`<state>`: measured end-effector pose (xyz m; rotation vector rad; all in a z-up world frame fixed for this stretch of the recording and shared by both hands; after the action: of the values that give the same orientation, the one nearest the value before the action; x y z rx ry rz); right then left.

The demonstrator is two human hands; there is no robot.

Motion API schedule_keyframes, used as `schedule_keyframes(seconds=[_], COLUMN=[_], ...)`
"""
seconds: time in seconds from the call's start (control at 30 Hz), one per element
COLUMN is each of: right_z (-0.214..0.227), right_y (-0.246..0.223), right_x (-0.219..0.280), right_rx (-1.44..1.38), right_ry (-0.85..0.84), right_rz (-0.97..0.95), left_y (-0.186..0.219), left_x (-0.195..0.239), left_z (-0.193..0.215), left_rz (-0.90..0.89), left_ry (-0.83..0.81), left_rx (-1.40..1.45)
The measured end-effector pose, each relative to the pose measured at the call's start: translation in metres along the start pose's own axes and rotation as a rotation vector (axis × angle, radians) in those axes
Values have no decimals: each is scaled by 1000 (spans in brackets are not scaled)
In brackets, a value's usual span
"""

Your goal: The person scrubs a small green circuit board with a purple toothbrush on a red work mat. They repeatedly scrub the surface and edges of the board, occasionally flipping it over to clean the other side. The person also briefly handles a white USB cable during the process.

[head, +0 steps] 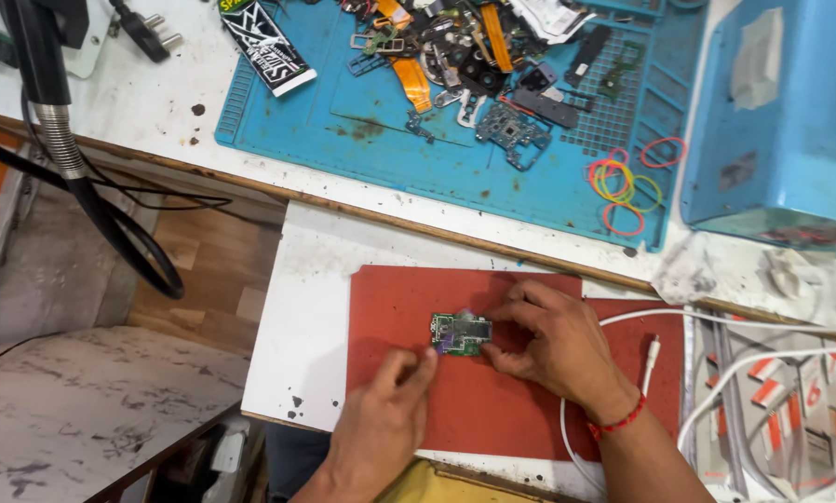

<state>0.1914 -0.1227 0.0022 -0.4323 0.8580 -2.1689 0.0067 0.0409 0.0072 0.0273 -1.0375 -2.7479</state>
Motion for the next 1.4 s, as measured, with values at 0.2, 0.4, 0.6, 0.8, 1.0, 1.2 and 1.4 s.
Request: schedule_keyframes(seconds=[0.2,0.4,0.6,0.8,1.0,1.2,1.4], right_z=[-2,0,4,3,2,0,2], right_y=[2,3,-2,-9,-7,-8,-11], right_x=[1,3,2,5,5,6,7], right_rx=[-11,-20,-39,-6,8,41,50], right_ry=[32,25,6,36,25,43,16], right_rz=[42,63,6,-3,3,22,-1], left_y=[18,27,14,15,8,10,8], left_x=[5,7,6,22,22,20,19], left_z=[-12,-19,-4,-1,4,3,2], left_rz=[-144,-50,97,100,38,15,-97], left_ry=[21,22,252,248,216,190,178], left_rx=[19,14,3,130,202,119,-58])
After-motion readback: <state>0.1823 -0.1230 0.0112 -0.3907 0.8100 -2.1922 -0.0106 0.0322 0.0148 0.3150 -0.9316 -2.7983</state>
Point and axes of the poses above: each hand's wrist, its own x-axis away from the middle knuckle, its own z-axis out of the back of the hand, y = z × x, the point moved 1 cm from there along -x, towards the middle knuckle, and after that the axes turned 1 degree about -z, right-handed, at the moved point
